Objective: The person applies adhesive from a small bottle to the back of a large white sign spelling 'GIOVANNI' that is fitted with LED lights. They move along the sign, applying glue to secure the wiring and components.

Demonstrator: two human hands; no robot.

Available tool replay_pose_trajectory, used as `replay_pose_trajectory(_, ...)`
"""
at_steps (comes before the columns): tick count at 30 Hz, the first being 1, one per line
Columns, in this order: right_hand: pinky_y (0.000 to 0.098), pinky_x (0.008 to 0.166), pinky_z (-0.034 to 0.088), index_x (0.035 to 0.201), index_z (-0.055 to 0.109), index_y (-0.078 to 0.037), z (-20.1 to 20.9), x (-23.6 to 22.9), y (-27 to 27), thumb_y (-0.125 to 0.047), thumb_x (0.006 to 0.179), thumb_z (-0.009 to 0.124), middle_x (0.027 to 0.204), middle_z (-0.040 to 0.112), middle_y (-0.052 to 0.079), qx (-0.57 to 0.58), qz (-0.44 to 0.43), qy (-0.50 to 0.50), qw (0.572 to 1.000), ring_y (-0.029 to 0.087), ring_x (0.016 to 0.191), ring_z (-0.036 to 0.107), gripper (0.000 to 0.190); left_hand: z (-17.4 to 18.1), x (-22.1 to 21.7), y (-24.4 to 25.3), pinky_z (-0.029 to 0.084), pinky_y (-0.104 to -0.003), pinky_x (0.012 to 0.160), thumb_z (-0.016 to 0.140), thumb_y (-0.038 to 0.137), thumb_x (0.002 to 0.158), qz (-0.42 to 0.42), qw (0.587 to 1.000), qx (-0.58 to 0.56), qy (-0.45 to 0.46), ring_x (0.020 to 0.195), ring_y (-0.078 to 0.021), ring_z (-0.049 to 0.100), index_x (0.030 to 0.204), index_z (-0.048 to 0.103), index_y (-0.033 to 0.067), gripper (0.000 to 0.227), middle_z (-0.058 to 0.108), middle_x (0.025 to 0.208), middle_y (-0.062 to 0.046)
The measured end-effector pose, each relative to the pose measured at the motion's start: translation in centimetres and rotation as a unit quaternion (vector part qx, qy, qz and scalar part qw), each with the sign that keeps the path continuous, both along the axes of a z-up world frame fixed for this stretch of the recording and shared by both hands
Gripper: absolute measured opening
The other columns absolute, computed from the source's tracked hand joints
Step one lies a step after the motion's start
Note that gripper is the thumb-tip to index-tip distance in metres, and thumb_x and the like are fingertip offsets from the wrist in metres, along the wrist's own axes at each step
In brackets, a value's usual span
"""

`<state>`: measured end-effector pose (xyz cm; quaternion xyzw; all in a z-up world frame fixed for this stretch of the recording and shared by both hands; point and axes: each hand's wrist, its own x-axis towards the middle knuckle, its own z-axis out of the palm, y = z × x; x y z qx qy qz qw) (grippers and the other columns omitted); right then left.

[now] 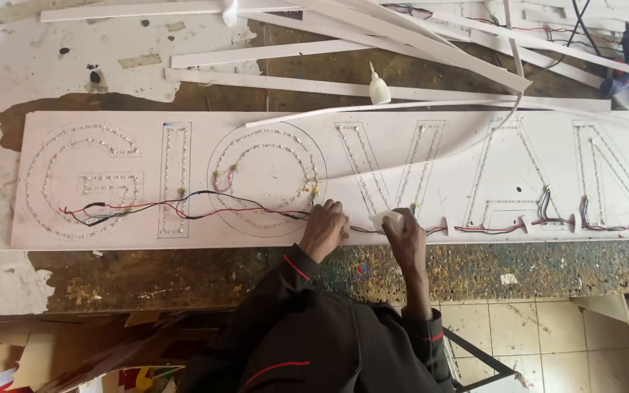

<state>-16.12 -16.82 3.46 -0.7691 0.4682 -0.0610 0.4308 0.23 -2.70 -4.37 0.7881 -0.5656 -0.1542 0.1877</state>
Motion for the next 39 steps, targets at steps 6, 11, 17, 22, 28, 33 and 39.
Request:
replay_pose_trajectory(6, 0.0515, 0.070, 0.054, 0.114, 0.067, -0.015, -1.4, -0.7, 0.4, -0.038, 0.092, 0.068, 0.086, 0.072, 0.026, 0.034, 0.050, 0.010, 0.998, 0.040, 0.078, 0.072, 0.032, -3.1, -0.1, 0.0, 0.046, -0.044, 0.076, 0.074, 0.041, 0.088, -0.034, 0.999, -0.013, -0.010, 0.091, -0.0277, 0.050, 0.089, 0.072, 0.0022, 0.039, 0.053, 0.091, -0.009)
replay_pose_trajectory(11, 0.0551, 0.077, 0.052, 0.120, 0.064, -0.014, -1.5, 0.2, 1.6, -0.044, 0.096, 0.065, 0.091, 0.069, 0.030, 0.047, 0.080, 0.050, 0.994, 0.045, 0.085, 0.070, 0.038, -5.1, -0.3, -0.1, 0.044, -0.046, 0.074, 0.064, 0.050, 0.092, -0.024, 0.999, -0.026, -0.020, 0.091, -0.0281, 0.049, 0.087, 0.069, 0.0069, 0.043, 0.052, 0.091, -0.008)
replay_pose_trajectory(17, 0.0606, 0.084, 0.047, 0.115, 0.065, -0.020, -1.6, 0.4, 1.8, -0.058, 0.092, 0.064, 0.092, 0.069, 0.031, 0.023, 0.119, 0.068, 0.990, 0.053, 0.098, 0.067, 0.044, -5.9, 0.1, -0.2, 0.044, -0.046, 0.072, 0.062, 0.059, 0.089, -0.016, 0.998, -0.048, -0.032, 0.090, -0.0269, 0.048, 0.088, 0.071, 0.0121, 0.047, 0.051, 0.089, -0.006)
replay_pose_trajectory(22, 0.0538, 0.077, 0.051, 0.109, 0.067, -0.016, -2.1, 0.4, 1.8, -0.046, 0.088, 0.064, 0.084, 0.071, 0.027, 0.037, 0.081, 0.028, 0.996, 0.044, 0.085, 0.070, 0.036, -4.8, 0.2, 0.0, 0.042, -0.040, 0.068, 0.069, 0.044, 0.092, 0.005, 0.997, -0.043, -0.071, 0.085, -0.0235, 0.048, 0.085, 0.074, 0.0180, 0.027, 0.048, 0.084, -0.003)
replay_pose_trajectory(28, 0.0509, 0.067, 0.053, 0.104, 0.066, -0.009, -0.1, -0.6, 0.3, -0.038, 0.088, 0.060, 0.085, 0.072, 0.026, 0.023, -0.021, -0.066, 0.997, 0.037, 0.078, 0.068, 0.033, -6.2, 0.0, -0.3, 0.044, -0.043, 0.069, 0.078, 0.040, 0.084, 0.019, 0.999, -0.024, -0.024, 0.091, -0.0259, 0.050, 0.089, 0.077, 0.0153, 0.025, 0.052, 0.087, -0.004)
replay_pose_trajectory(33, 0.0515, 0.077, 0.055, 0.116, 0.062, 0.001, 1.1, 0.2, -0.1, -0.041, 0.096, 0.055, 0.094, 0.070, 0.029, 0.027, -0.056, -0.118, 0.991, 0.037, 0.086, 0.068, 0.046, 0.7, -1.4, -0.4, 0.049, -0.043, 0.079, 0.087, 0.025, 0.080, 0.046, 0.998, 0.022, -0.037, 0.095, -0.0256, 0.053, 0.089, 0.077, 0.0060, 0.024, 0.055, 0.091, -0.007)
replay_pose_trajectory(39, 0.0598, 0.099, 0.046, 0.134, 0.051, 0.001, 3.0, 2.5, 1.2, -0.041, 0.100, 0.065, 0.112, 0.072, 0.029, 0.070, -0.055, -0.172, 0.981, 0.041, 0.111, 0.066, 0.056, 3.6, -3.1, -1.0, 0.047, -0.041, 0.078, 0.082, 0.012, 0.084, 0.075, 0.991, 0.061, -0.093, 0.097, -0.0241, 0.055, 0.084, 0.072, 0.0065, 0.011, 0.059, 0.092, -0.007)
